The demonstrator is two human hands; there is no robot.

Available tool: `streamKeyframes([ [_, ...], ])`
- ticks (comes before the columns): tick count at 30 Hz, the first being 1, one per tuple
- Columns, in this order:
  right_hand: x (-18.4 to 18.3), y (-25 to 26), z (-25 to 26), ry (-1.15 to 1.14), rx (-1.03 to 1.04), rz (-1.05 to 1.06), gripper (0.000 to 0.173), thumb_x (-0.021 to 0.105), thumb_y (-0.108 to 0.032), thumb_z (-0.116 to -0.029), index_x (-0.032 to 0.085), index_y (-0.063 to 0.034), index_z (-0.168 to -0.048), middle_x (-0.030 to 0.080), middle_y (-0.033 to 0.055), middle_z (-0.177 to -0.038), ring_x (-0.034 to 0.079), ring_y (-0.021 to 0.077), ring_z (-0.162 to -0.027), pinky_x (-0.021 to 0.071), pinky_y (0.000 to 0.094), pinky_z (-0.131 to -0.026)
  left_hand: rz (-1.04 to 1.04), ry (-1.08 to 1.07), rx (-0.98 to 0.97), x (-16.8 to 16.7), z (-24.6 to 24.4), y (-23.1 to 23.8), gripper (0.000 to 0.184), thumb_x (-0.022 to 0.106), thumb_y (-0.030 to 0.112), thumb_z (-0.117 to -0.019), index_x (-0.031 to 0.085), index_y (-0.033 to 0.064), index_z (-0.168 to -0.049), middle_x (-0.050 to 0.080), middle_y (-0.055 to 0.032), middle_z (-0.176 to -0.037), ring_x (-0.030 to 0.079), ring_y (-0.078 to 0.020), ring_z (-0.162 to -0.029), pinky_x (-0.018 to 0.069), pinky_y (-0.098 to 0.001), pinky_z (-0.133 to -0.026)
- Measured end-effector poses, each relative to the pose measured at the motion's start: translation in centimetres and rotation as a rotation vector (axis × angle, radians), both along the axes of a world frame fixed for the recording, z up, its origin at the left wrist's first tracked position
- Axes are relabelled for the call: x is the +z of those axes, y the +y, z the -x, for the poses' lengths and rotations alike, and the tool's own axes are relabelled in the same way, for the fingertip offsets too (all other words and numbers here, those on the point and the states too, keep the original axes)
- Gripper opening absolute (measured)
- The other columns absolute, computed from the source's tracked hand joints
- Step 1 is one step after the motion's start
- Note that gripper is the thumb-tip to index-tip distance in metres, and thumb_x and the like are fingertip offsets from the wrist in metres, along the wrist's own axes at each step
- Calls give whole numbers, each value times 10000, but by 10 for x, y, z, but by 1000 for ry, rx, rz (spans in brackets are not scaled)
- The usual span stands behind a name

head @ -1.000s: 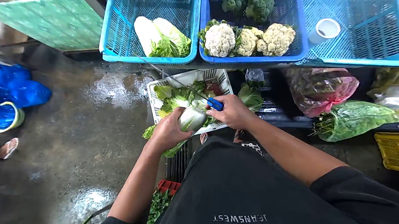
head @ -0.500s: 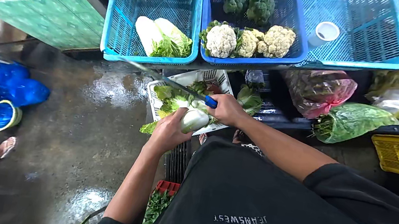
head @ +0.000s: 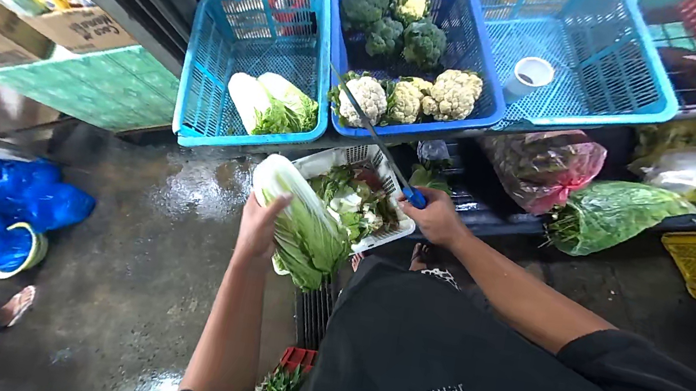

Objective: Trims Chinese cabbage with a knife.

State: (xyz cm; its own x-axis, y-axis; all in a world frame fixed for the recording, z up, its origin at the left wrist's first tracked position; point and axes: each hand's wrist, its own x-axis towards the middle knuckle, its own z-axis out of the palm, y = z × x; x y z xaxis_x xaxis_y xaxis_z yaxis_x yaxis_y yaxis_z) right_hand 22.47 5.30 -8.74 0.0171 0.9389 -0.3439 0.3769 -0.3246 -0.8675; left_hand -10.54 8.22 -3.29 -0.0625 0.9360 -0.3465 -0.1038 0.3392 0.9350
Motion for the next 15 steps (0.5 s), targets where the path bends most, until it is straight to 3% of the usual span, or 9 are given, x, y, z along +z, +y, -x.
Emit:
streamKeyframes([
  [1,-3,-5,-10,-20,-17,15,163,706,-221,-954,746,-106,-1061,719,54,-906,668,132,-795,570,401,-764,25,-72,15,10,0,15,421,634,219,-1002,509,45,-1364,726,-137,-1066,734,-234,-932,633,-447,-822],
  [3,-11,-19,-32,-72,-36,58,189,691,-248,-958,739,-100,-1065,701,63,-893,650,142,-781,553,409,-748,30,-121,4,23,3,52,332,571,322,-1032,590,101,-1279,732,-76,-1038,725,-189,-923,624,-419,-810],
  [7,-38,-71,-85,-145,-83,193,294,694,-314,-936,727,-67,-1092,709,91,-920,678,178,-800,575,443,-783,7,33,32,35,3,145,405,602,414,-1000,615,128,-1288,723,-59,-1108,710,-193,-996,603,-455,-866],
  [8,-51,-87,-101,-181,-76,215,302,685,-323,-942,726,-60,-1083,711,98,-907,695,191,-775,598,456,-763,13,118,69,34,3,167,460,655,430,-963,617,121,-1302,725,-68,-1129,712,-204,-1012,602,-466,-877],
  [12,-100,-148,-176,-377,-53,360,337,670,-358,-944,719,-35,-1026,707,189,-944,685,364,-913,528,629,-837,104,591,94,28,2,229,630,735,473,-879,596,62,-1336,695,-125,-1206,690,-248,-1070,583,-512,-902],
  [15,-127,-194,-225,-432,-105,533,317,676,-334,-957,716,-30,-1039,708,224,-978,684,415,-965,511,672,-859,11,1056,8,56,-20,217,690,692,431,-931,529,-61,-1387,572,-310,-1355,559,-437,-1263,438,-662,-1033],
])
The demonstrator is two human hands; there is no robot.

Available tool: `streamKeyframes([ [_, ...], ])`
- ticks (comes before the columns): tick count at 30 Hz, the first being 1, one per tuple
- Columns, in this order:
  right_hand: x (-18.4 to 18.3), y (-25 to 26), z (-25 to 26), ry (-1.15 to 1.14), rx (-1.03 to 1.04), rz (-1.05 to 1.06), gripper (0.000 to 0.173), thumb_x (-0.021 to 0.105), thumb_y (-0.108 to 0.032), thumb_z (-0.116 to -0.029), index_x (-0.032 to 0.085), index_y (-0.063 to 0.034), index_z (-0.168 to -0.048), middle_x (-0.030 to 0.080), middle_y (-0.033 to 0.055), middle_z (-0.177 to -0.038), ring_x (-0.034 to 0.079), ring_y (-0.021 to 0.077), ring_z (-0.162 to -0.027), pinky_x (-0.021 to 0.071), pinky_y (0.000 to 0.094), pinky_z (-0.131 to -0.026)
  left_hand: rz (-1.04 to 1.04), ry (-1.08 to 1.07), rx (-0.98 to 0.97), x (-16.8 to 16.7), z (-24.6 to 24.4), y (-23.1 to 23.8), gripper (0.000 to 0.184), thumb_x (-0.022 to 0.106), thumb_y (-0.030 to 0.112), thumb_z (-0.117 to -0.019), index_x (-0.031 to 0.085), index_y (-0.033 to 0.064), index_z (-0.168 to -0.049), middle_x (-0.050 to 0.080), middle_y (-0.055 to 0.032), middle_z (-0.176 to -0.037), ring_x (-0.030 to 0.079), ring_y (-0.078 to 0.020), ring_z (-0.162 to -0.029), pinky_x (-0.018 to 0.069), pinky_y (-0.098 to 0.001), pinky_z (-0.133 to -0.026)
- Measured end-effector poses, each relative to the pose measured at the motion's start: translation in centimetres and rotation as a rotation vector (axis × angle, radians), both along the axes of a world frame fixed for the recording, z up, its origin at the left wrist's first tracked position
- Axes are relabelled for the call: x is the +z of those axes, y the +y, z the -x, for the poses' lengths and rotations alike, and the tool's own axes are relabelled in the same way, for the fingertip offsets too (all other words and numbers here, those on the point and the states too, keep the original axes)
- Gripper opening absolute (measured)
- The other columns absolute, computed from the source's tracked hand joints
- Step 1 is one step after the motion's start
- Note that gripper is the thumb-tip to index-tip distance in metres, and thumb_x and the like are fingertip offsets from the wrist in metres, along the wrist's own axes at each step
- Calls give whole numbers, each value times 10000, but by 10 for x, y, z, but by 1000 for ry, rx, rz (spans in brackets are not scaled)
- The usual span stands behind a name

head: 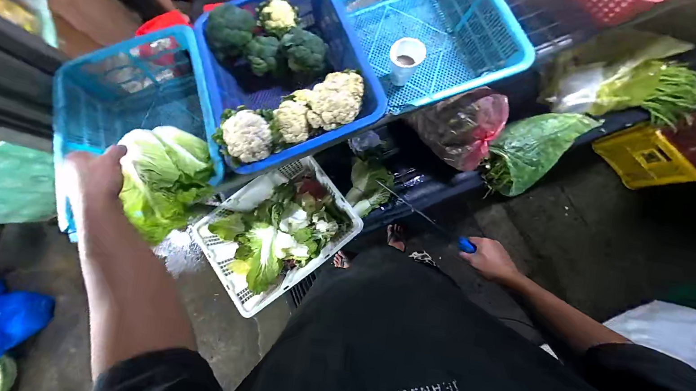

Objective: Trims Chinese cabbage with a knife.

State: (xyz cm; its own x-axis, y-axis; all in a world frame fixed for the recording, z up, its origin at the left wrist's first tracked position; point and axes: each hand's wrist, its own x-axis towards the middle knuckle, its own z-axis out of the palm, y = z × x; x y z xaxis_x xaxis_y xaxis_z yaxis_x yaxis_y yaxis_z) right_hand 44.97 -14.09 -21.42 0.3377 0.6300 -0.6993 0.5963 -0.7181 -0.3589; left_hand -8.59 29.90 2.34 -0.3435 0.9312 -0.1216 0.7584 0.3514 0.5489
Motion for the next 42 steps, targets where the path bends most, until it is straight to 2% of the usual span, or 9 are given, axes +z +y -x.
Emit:
streamKeyframes([
  [5,-21,-54,-37,-12,-222,157,302,662,-320,-977,721,-26,-1022,707,238,-962,682,428,-955,507,671,-842,-566,-224,-432,-9,-128,-121,305,553,93,-1015,567,-133,-1219,693,-161,-1026,688,-132,-896,583,-330,-838],
  [12,-19,-59,-86,18,-162,394,399,651,-392,-989,705,-2,-1052,696,254,-1013,670,429,-1008,496,661,-883,715,-17,-828,-268,-313,-165,856,775,445,-875,418,29,-1532,580,-223,-1419,585,-377,-1296,480,-579,-1079],
  [16,13,-69,-115,57,-247,392,414,651,-402,-1001,691,5,-1069,677,225,-920,666,377,-857,519,611,-814,767,362,-894,-356,-359,-154,903,810,478,-806,472,-31,-1470,486,-293,-1484,500,-487,-1340,434,-689,-1049],
  [20,42,-125,-132,62,-516,428,395,616,-387,-1030,680,-1,-1081,611,124,-746,576,237,-627,512,474,-640,851,555,-771,-447,-373,-154,1381,924,540,-622,144,-59,-1591,318,-382,-1551,363,-564,-1409,365,-744,-1066],
  [22,54,-148,-133,41,-633,428,335,620,-316,-1039,680,13,-1060,588,97,-700,538,186,-574,489,408,-590,854,586,-702,-468,-378,-149,1355,933,512,-626,157,-55,-1581,331,-379,-1536,379,-552,-1401,396,-715,-1049],
  [30,15,-169,-135,69,-610,514,388,639,-373,-1024,682,10,-1072,645,164,-813,614,280,-700,521,510,-693,910,-40,-556,-400,-379,-124,1135,892,547,-706,351,-10,-1535,570,-296,-1379,562,-434,-1290,466,-623,-1062],
  [34,4,-115,-126,219,-919,85,359,594,-327,-1048,619,9,-1172,549,56,-699,508,149,-540,484,353,-530,980,-605,-492,-332,-407,-147,759,812,423,-867,512,17,-1434,678,-203,-1247,682,-303,-1122,569,-501,-963],
  [37,6,-73,-123,333,-1110,-194,407,545,-305,-1072,525,10,-1329,657,96,-905,640,172,-698,583,365,-652,1039,-810,-517,-273,-427,-176,663,733,385,-948,482,24,-1444,712,-180,-1180,725,-276,-1034,617,-452,-886],
  [42,47,-11,-103,448,-1149,-386,305,531,-281,-1085,573,-2,-1200,684,64,-881,653,143,-668,572,302,-590,1044,-1078,-575,-187,-442,-222,488,650,258,-1009,501,-7,-1390,725,-175,-1115,729,-264,-997,616,-433,-888],
])
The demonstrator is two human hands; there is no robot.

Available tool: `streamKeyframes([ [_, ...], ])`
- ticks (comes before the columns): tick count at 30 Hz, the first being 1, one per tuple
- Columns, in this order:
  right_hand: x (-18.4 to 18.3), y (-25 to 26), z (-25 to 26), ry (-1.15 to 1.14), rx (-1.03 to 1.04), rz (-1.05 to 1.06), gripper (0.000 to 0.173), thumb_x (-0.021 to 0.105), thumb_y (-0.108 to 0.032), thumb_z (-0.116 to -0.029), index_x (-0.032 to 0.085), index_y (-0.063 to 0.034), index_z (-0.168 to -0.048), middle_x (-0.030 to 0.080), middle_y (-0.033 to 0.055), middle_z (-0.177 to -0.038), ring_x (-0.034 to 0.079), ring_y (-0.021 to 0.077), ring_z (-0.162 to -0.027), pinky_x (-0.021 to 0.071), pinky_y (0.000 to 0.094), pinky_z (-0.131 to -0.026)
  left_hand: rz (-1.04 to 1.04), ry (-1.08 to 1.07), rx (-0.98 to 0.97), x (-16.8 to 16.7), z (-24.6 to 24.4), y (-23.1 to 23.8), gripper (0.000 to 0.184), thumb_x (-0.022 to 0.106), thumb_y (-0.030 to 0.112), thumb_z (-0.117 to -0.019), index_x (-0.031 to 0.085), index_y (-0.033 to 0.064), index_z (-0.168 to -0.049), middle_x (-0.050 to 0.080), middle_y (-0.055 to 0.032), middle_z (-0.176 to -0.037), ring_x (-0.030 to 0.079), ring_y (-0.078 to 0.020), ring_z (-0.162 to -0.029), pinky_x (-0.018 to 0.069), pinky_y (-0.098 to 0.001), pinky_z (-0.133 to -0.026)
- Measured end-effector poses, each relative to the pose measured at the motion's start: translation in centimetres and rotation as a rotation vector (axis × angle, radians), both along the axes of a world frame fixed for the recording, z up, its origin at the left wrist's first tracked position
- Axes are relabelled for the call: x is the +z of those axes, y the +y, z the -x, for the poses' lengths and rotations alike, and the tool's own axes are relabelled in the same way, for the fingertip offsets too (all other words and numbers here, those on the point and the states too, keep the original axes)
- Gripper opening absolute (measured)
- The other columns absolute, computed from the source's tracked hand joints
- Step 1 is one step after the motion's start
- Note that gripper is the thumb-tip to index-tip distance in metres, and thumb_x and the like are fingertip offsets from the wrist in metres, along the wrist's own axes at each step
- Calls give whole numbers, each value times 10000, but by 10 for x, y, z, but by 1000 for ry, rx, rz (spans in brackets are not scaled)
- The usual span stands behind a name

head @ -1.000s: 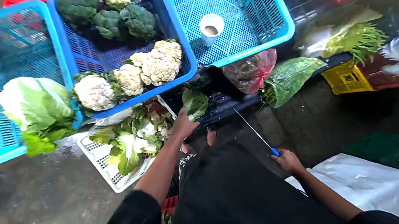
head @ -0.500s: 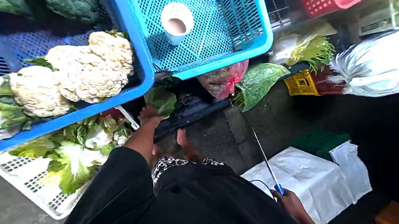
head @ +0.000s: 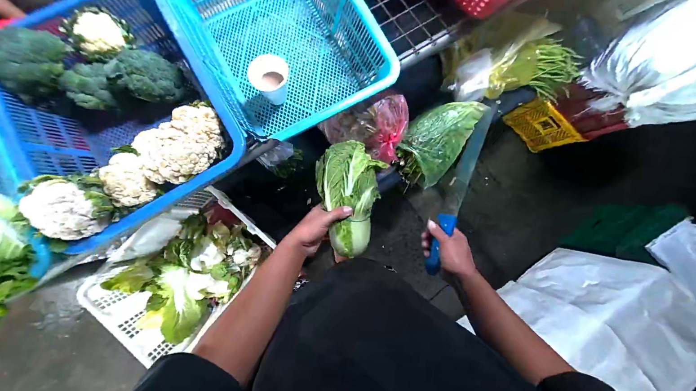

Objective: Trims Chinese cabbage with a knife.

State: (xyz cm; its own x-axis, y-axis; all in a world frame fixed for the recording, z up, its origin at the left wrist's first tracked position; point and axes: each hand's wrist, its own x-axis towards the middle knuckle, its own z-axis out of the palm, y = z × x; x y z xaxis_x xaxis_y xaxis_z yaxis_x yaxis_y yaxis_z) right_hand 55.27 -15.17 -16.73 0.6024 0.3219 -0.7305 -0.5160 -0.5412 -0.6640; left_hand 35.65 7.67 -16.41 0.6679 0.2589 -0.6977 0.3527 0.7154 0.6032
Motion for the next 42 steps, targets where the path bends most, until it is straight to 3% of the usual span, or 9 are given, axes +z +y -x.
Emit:
streamKeyframes([
  [4,62,32,51,-63,163,-317,368,689,-252,-964,605,36,-1177,731,107,-1052,727,207,-897,634,383,-771,-7,-61,77,70,5,-20,422,588,270,-1046,523,-8,-1357,727,-169,-1081,726,-251,-978,614,-421,-880],
  [8,101,51,98,-278,230,-509,764,934,-409,-653,606,5,-1205,704,24,-978,689,67,-874,604,266,-804,-244,-127,72,132,31,-33,524,603,306,-1037,435,10,-1435,704,-155,-1132,718,-230,-1007,616,-402,-893],
  [11,135,59,127,-295,211,-614,916,963,-403,-562,530,-2,-1262,688,8,-1012,686,40,-905,599,218,-819,-416,-212,112,166,77,-43,573,542,384,-1034,429,37,-1477,665,-139,-1242,673,-214,-1117,570,-402,-979],
  [15,178,67,180,-289,313,-729,925,950,-474,-588,519,-24,-1272,687,-16,-1014,682,31,-907,600,213,-814,-729,-253,235,197,156,-62,534,446,364,-1063,494,4,-1454,677,-131,-1260,672,-187,-1132,560,-402,-1009],
  [17,189,70,213,-247,391,-811,887,940,-442,-623,523,-23,-1284,703,-1,-1023,701,59,-922,616,246,-819,-1029,-62,239,210,203,-71,522,503,375,-1051,548,17,-1429,707,-82,-1236,681,-122,-1121,563,-365,-1012],
  [21,192,70,281,-114,517,-905,760,903,-351,-706,529,-3,-1269,723,26,-1008,726,108,-899,642,307,-799,-1728,156,483,224,287,-106,211,737,202,-923,766,56,-1073,746,-63,-1044,711,-145,-976,613,-368,-880],
  [25,191,75,347,-77,727,-856,699,847,-391,-727,548,-44,-1255,718,-34,-954,717,57,-822,638,267,-724,-2051,282,478,234,340,-133,138,729,115,-894,802,96,-1009,743,-60,-987,693,-187,-950,581,-370,-873],
  [32,174,84,412,-17,973,-798,726,838,-405,-702,539,-31,-1247,697,-11,-892,702,79,-724,626,293,-641,-1905,747,394,237,408,-161,84,682,127,-921,756,88,-912,722,-62,-919,707,-210,-904,591,-387,-819],
  [42,161,103,418,59,1138,-789,810,854,-511,-661,539,-37,-1238,689,-17,-865,689,66,-703,612,273,-635,-1481,687,520,247,418,-164,126,742,167,-815,674,61,-813,659,-62,-853,653,-196,-835,554,-401,-765],
])
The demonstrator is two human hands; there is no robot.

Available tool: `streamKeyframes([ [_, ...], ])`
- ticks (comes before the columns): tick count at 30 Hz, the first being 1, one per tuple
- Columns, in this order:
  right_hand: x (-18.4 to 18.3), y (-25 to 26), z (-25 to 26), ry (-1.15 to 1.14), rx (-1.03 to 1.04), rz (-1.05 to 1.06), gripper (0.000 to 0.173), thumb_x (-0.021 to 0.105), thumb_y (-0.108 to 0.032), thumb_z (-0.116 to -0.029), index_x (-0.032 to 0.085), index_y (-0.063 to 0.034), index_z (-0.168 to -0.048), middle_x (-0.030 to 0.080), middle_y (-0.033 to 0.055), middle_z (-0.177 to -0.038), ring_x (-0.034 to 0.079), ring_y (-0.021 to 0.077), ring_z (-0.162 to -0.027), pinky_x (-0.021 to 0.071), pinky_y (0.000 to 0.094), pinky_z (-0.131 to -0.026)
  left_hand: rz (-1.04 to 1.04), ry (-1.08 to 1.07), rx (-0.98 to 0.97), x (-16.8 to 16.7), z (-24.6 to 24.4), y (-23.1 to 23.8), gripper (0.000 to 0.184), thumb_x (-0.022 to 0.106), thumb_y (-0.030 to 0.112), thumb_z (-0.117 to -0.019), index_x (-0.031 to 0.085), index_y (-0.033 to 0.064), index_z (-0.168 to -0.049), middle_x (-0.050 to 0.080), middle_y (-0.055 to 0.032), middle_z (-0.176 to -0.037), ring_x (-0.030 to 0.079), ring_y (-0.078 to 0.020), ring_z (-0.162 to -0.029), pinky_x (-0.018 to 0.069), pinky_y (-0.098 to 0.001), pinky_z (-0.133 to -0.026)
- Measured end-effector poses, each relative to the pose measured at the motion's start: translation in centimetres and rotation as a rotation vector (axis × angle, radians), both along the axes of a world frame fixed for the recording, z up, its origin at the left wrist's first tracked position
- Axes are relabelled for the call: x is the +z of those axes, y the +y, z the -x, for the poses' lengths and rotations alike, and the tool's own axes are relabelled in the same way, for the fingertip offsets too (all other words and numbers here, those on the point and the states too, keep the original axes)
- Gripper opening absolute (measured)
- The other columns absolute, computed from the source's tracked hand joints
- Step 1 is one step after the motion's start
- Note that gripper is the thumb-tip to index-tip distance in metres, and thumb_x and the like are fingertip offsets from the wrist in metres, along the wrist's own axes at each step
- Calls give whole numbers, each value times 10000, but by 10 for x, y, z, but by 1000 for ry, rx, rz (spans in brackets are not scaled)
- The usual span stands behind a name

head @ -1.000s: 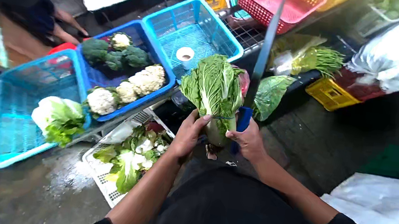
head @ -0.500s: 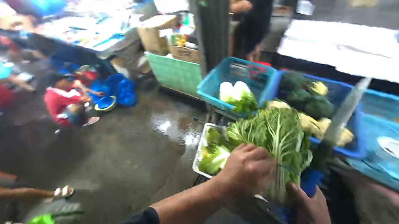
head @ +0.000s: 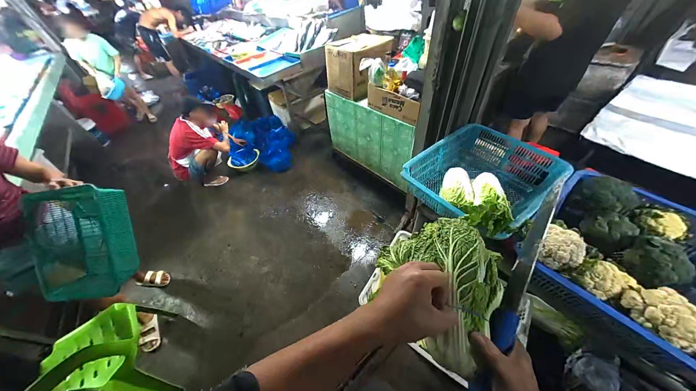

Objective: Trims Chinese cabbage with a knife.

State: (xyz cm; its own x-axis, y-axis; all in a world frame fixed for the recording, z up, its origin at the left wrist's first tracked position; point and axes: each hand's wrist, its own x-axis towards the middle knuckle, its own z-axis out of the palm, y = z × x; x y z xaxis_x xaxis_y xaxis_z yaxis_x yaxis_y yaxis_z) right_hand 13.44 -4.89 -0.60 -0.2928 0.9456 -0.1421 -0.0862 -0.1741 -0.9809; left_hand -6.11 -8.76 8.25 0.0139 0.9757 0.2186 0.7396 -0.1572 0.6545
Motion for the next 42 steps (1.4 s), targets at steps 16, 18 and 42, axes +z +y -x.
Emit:
streamKeyframes([
  [16,2,65,-58,69,32,63,645,779,-370,-751,540,-33,-1246,692,24,-908,707,107,-763,627,320,-683,100,-198,262,-62,-73,-9,240,674,253,-934,659,37,-831,643,-74,-829,631,-171,-771,543,-360,-709],
  [18,4,72,-61,33,40,65,603,753,-343,-775,540,-32,-1246,688,20,-919,703,99,-771,623,310,-686,116,-233,313,-69,-88,-10,216,681,249,-927,679,35,-902,673,-78,-909,660,-164,-861,564,-351,-785],
  [42,27,145,-43,34,249,-196,537,834,-317,-806,592,6,-1161,725,31,-933,714,119,-754,633,304,-665,-155,-1193,402,-89,-84,62,794,958,395,-635,492,27,-1161,675,-56,-1016,696,-143,-913,618,-349,-805],
])
